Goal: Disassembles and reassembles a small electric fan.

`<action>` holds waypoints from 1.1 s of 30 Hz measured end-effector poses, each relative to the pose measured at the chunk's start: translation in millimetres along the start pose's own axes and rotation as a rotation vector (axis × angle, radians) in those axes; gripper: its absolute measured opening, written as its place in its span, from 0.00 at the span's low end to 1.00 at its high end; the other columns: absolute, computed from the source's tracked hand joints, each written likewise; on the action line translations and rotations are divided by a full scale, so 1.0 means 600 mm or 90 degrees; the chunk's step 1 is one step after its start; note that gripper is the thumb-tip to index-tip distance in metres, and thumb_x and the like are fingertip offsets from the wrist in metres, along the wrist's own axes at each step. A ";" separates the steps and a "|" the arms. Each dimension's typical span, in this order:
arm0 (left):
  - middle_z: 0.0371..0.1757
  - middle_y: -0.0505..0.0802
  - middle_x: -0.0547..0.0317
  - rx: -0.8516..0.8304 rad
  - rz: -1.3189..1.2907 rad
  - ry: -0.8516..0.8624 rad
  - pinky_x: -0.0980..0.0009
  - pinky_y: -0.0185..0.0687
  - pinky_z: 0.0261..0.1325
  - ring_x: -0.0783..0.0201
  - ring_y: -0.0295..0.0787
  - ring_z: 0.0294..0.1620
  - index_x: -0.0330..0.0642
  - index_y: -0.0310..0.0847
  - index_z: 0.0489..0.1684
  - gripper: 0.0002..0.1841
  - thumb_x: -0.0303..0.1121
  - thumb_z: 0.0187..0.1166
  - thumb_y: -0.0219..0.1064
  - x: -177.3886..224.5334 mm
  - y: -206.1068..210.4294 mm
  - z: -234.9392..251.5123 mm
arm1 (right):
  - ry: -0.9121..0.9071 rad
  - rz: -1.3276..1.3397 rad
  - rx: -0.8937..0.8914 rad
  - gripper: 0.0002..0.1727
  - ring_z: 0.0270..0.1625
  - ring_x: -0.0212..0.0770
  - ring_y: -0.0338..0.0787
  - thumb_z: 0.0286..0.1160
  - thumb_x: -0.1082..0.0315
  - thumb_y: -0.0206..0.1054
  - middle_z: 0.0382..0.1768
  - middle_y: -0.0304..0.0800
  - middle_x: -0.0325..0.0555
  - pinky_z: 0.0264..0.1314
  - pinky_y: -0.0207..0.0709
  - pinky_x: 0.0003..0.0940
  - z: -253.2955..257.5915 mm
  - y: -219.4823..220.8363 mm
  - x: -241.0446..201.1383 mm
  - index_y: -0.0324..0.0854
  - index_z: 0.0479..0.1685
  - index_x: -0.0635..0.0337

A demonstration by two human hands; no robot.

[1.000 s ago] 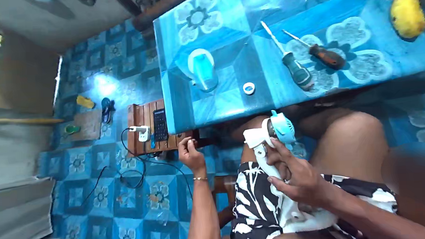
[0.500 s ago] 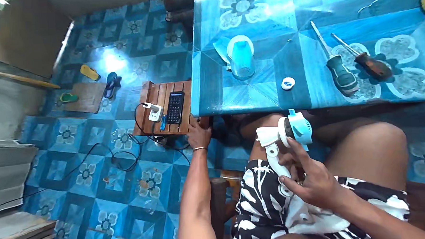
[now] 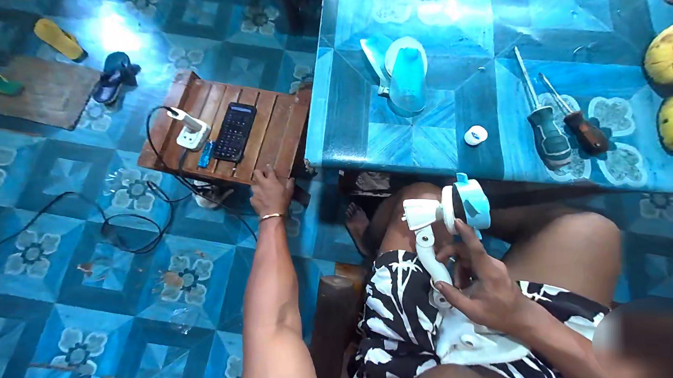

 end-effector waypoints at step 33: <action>0.86 0.67 0.31 0.035 -0.539 0.256 0.51 0.76 0.76 0.43 0.72 0.81 0.29 0.55 0.88 0.48 0.51 0.73 0.74 0.097 -0.063 -0.052 | 0.077 -0.109 -0.096 0.34 0.28 0.24 0.80 0.68 0.56 0.71 0.49 0.89 0.50 0.26 0.76 0.18 0.050 0.029 0.028 0.75 0.73 0.67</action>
Point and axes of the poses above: each hand's wrist, its own z-axis towards the middle knuckle, its own y-axis out of the palm, x = y × z, the point moved 8 cm from there along z, towards the middle knuckle
